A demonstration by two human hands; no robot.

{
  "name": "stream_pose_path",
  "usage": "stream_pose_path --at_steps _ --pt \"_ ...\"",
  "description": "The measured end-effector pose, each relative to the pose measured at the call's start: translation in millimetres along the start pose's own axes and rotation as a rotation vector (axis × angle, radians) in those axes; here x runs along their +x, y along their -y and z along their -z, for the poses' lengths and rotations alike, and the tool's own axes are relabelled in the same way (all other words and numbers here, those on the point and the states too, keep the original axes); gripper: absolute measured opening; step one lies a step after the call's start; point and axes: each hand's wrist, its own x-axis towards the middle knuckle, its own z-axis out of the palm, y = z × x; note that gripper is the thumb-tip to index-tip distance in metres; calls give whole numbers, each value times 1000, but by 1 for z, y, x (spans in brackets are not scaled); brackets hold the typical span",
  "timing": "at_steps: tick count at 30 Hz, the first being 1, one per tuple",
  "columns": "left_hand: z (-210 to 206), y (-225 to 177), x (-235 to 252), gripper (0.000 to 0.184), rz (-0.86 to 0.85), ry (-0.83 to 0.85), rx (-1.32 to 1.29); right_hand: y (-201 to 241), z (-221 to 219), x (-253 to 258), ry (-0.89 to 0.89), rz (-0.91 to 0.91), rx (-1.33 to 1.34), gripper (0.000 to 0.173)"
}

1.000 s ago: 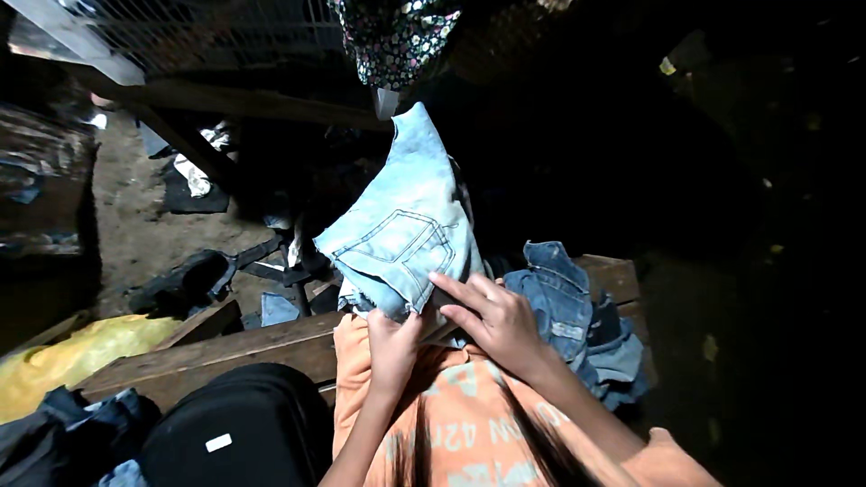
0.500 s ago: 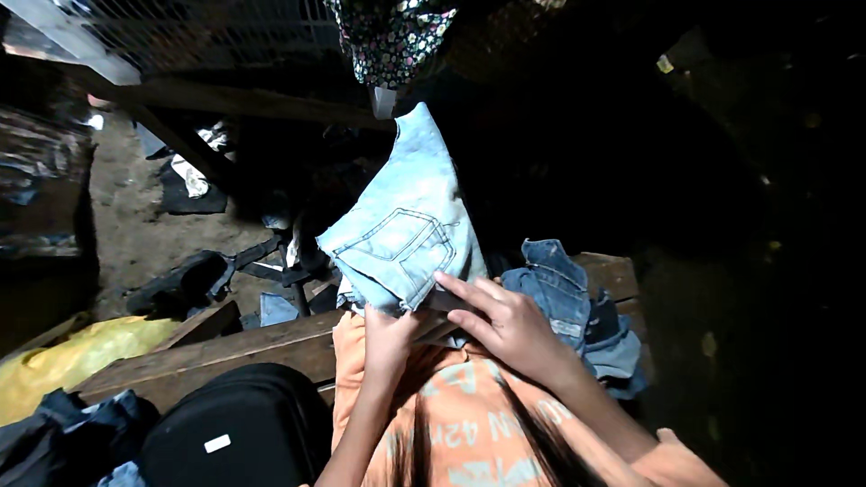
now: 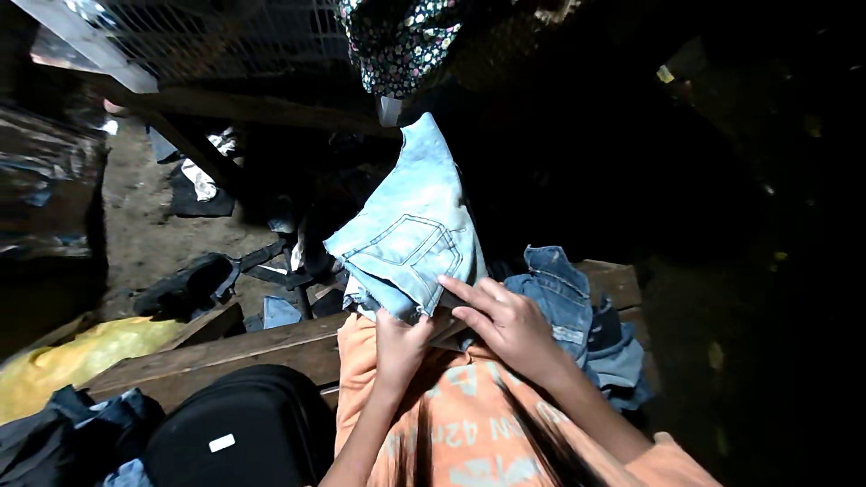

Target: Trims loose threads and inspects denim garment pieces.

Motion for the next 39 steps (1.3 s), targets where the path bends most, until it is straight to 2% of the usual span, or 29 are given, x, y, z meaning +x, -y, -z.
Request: stream_pose_path --at_steps 4,7,9,12,14,17,21,25,27,31,33,35,39 --pt "-1 0 0 21 3 -4 27 -4 0 6 124 -112 466 39" --pt "-2 -5 0 36 100 -33 -51 -2 6 11 217 -141 719 39" --pt "-3 -9 2 40 169 -68 -60 -2 7 11 230 -121 625 40" --pt "-3 -8 3 45 189 -101 -95 1 3 5 130 -41 224 43" --pt "0 -6 1 52 180 -87 -121 2 2 -1 79 -2 70 47" --pt "1 -4 0 51 131 -59 -166 0 -1 -3 9 29 -14 49" --pt "1 -1 -2 43 69 -28 -152 1 -4 -2 -83 77 -94 44" --pt "1 1 -4 43 59 -31 -127 3 -8 0 -78 64 -73 41" --pt "-1 3 -5 40 53 -29 -69 3 -9 4 -25 17 112 39" --pt "1 7 -3 34 19 17 -42 -3 6 12 229 -191 824 34" --pt "0 4 -2 36 45 25 -80 -3 9 15 287 -256 965 34" --pt "-1 -1 -1 37 99 17 -100 -2 10 14 272 -207 866 36" --pt "3 -1 1 39 126 21 -74 3 7 3 160 -60 295 44"
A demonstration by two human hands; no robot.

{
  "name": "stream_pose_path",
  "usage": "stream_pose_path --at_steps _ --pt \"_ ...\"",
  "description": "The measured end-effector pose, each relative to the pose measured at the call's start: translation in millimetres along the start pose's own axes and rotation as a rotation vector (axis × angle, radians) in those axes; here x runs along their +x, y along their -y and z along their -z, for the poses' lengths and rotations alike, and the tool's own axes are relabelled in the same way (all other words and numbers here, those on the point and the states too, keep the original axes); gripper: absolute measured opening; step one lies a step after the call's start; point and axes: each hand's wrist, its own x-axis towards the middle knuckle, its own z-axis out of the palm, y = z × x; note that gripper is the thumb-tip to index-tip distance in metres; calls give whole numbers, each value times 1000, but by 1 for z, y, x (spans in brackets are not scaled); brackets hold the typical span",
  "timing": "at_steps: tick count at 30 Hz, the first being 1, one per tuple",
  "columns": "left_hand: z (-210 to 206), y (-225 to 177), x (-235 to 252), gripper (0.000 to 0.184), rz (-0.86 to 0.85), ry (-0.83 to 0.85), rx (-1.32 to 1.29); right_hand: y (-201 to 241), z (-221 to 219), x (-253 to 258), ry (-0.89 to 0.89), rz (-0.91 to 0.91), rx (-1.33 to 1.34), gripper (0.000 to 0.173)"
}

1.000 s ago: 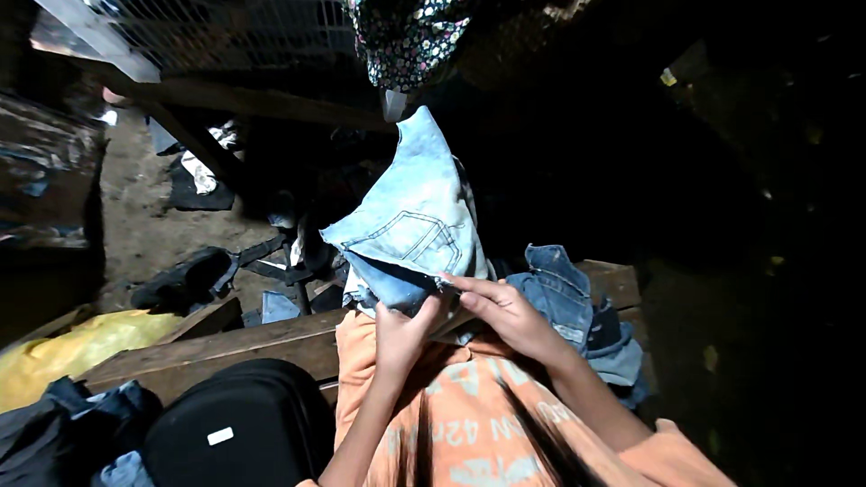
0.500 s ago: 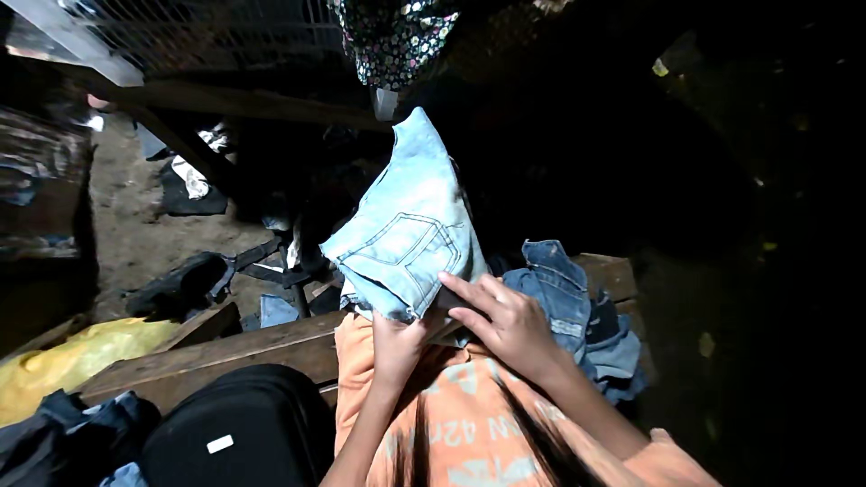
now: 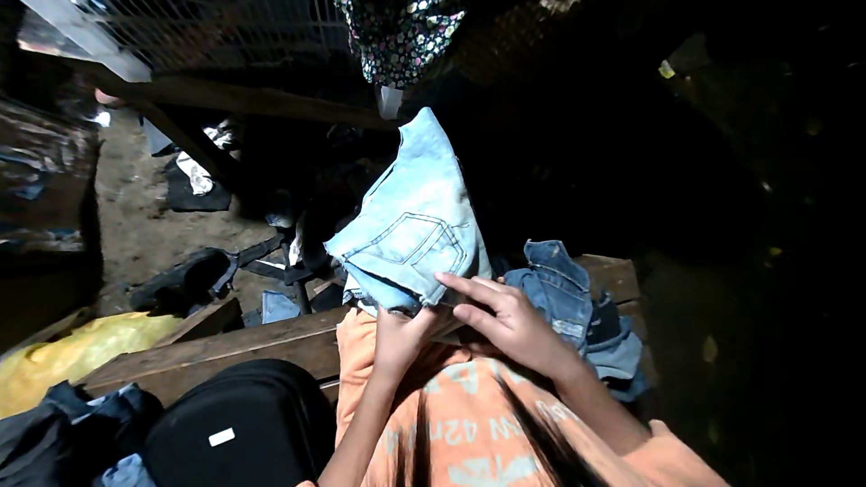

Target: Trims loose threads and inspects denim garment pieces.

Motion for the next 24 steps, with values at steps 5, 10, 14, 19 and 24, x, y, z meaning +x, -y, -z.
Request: stream_pose_path --at_steps 5,10,14,19,24 --pt "4 6 -1 34 -75 35 8 -1 -6 1 -103 34 -157 41" --pt "4 7 -1 36 -81 22 21 -4 -2 4 48 4 8 45" --pt "5 7 1 35 -91 79 34 -6 5 12 99 -3 139 41" --pt "-3 -2 3 39 3 11 -35 0 6 16 121 -24 292 41" --pt "2 -2 1 38 40 -24 -23 1 3 2 -19 67 -223 46"
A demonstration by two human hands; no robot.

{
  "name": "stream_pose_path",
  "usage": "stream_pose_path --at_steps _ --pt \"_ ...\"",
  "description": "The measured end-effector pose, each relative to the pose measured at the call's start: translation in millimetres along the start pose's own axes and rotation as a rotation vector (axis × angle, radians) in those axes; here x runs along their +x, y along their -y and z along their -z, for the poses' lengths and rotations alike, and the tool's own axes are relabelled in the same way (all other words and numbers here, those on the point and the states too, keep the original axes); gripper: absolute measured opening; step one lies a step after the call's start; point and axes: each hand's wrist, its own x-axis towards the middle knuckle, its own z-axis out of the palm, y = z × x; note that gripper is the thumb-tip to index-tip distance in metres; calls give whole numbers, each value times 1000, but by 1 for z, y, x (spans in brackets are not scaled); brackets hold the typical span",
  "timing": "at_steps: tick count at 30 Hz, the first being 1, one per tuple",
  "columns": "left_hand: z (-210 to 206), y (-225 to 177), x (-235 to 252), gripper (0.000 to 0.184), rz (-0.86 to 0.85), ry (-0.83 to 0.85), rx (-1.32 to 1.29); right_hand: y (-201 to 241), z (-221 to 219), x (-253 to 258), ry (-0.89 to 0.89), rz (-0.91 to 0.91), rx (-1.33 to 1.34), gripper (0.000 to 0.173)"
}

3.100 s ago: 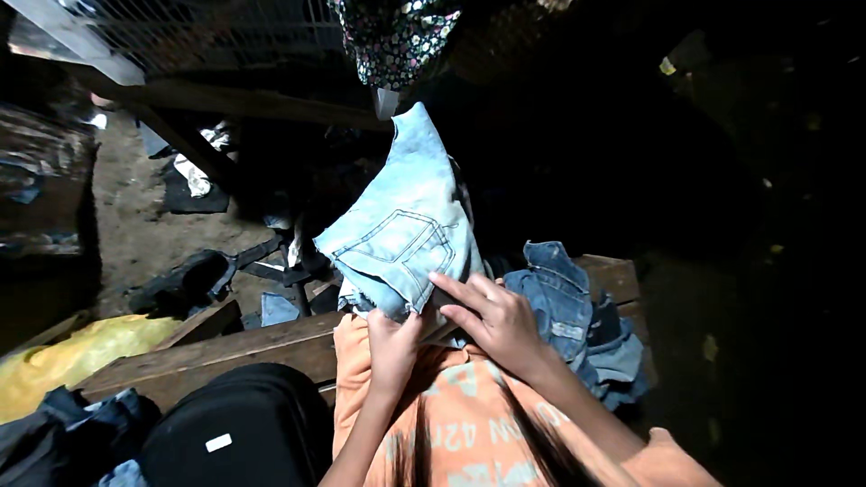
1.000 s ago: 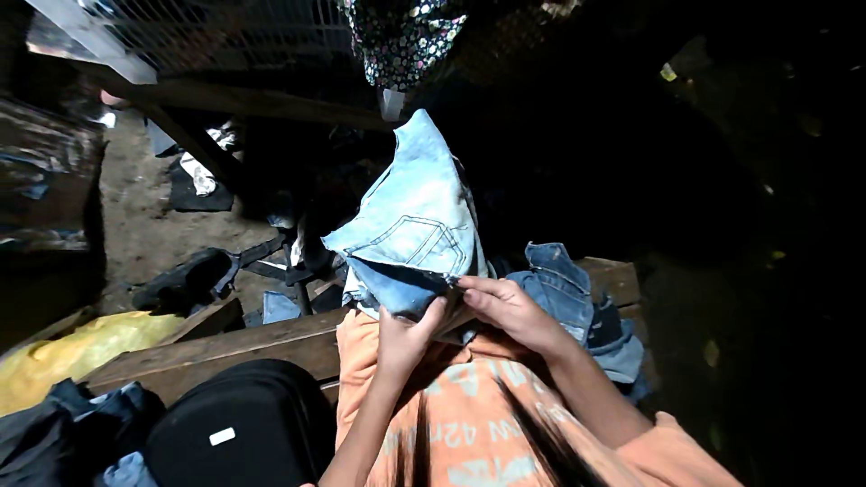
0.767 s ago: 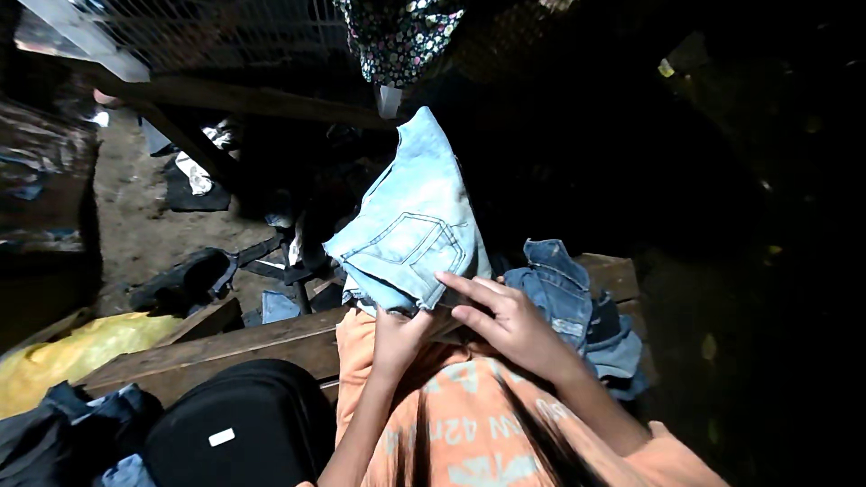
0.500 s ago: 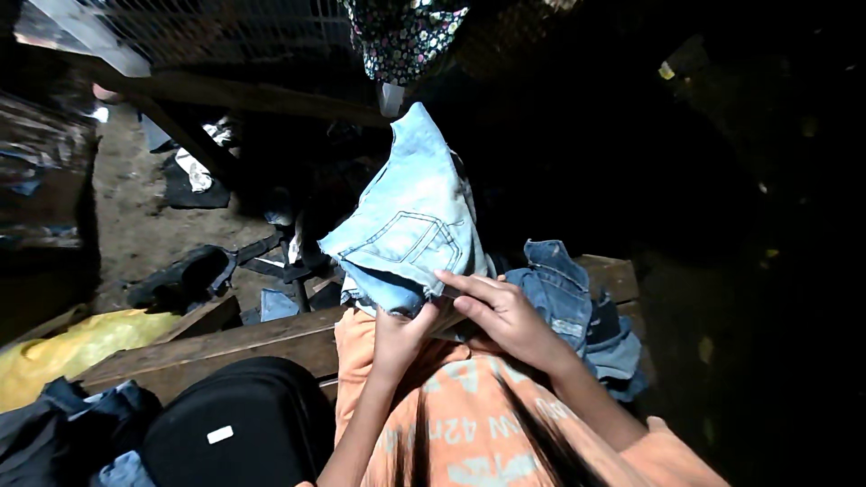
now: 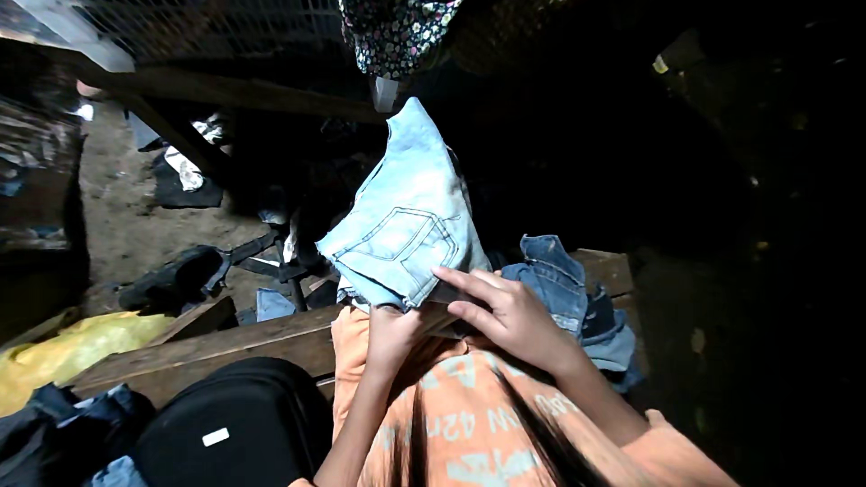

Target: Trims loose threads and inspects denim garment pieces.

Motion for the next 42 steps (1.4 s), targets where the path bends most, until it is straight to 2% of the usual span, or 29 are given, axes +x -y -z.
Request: stream_pose_path --at_steps 3,6,7,9,10,12,14,18,23,25,29,32,36,37,42 --pt "2 4 1 38 -44 54 -64 -6 -1 -1 -61 3 -2 42" --pt "4 3 2 42 -41 82 -87 -9 1 4 2 -71 337 39" --pt "6 2 2 37 -51 92 -74 -9 1 6 39 -102 480 40" --pt "12 0 3 13 -79 106 -57 -10 4 7 87 -139 604 41" --pt "17 -1 2 11 -77 125 -60 -11 6 6 98 -133 596 43" --pt "24 -3 -1 27 -40 129 -71 -12 6 0 76 -103 541 49" --pt "24 -8 -7 40 54 61 -104 -10 5 -9 63 -39 496 58" --pt "15 -22 -17 41 231 -61 -193 -1 3 -17 92 157 319 49" --pt "12 -27 -20 40 261 -82 -227 4 -14 -7 -60 212 -38 51" --pt "13 -26 -21 44 261 -73 -232 3 -15 -5 -65 184 0 49" --pt "14 -21 -20 40 292 -62 -260 1 -10 -2 -24 38 372 48" --pt "14 -20 -18 38 291 -45 -269 -2 -2 1 62 -4 539 49" --pt "13 -21 -10 14 230 59 -202 -3 2 5 150 -27 630 50" --pt "12 -22 -7 13 216 74 -184 -4 3 6 157 -24 640 49" --pt "7 -27 -6 36 293 -13 -183 -9 4 8 166 22 493 46"
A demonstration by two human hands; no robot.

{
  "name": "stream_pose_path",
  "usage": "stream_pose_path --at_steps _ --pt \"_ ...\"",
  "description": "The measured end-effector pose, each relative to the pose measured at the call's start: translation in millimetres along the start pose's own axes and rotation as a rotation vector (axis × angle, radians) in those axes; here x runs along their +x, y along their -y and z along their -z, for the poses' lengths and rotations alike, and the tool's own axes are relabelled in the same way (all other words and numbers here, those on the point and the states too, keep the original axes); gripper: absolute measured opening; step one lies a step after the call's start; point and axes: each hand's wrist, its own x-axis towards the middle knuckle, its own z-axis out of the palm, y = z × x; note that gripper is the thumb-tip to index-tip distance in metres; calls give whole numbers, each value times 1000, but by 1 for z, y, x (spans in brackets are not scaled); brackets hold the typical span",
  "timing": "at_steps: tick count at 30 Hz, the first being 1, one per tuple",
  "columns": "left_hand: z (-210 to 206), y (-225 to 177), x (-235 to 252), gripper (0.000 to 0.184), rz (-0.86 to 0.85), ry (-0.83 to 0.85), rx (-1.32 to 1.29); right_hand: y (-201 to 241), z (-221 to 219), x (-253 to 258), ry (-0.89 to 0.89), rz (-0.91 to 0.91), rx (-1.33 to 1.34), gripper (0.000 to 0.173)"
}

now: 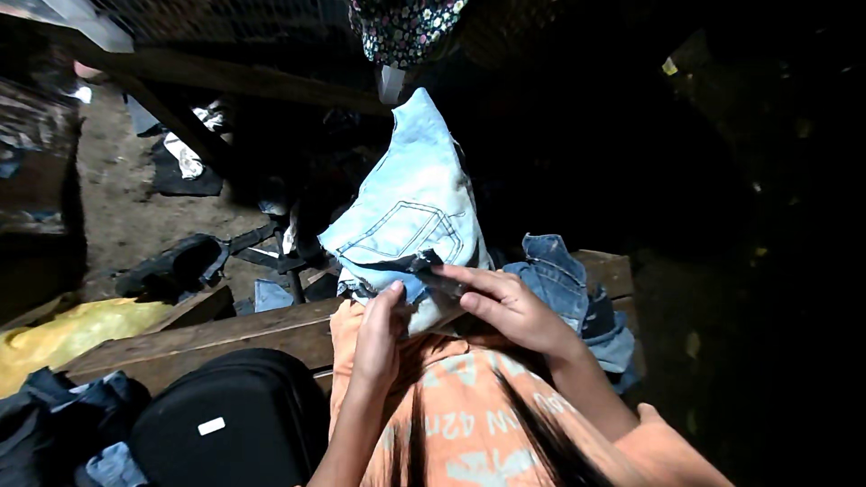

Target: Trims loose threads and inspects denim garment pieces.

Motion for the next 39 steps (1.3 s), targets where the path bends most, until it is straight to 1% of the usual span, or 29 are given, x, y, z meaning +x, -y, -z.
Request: stream_pose_path --at_steps 2,5,7,9,11,13,15,16,19,20,22,27,31,33,35,37,39 --pt "-3 -2 -2 39 35 -63 -33 1 -2 -3 -1 1 -139 47" --pt "-3 -2 -4 41 32 -55 -42 1 -8 -4 -109 41 -306 43" --pt "-2 -3 -4 40 29 -35 -39 1 -6 -4 -170 50 -285 42" --pt "-1 -4 -3 39 33 -21 -45 -1 1 -5 -167 38 -200 43" --pt "3 -3 1 31 36 19 -38 -3 8 -8 -126 24 -152 45" --pt "4 -1 4 15 25 40 -19 -4 15 -11 -65 28 -148 46" --pt "2 -1 7 25 9 65 4 -4 18 -14 -17 36 -179 48" --pt "1 -2 9 25 -1 55 -3 -4 18 -15 -3 46 -196 48" --pt "-3 -8 11 44 29 3 -11 -2 13 -17 33 86 -233 47" --pt "-4 -9 12 46 39 -11 -21 -1 10 -17 31 103 -237 46" --pt "-4 -10 13 47 50 6 -41 2 1 -16 -4 136 -285 45" --pt "-5 -12 13 46 79 21 -50 7 -16 -9 -124 151 -537 45" --pt "-2 -11 13 47 113 5 -40 1 -21 -7 -174 200 -627 41" --pt "-2 -10 13 47 109 23 -43 0 -22 -8 -212 195 -594 41" --pt "0 -8 14 48 93 39 -58 0 -17 -9 -241 149 -464 42" --pt "-1 -7 13 48 91 33 -70 -1 -9 -12 -236 105 -346 44" --pt "-2 -9 11 47 92 37 -66 -1 -3 -16 -194 90 -303 45"
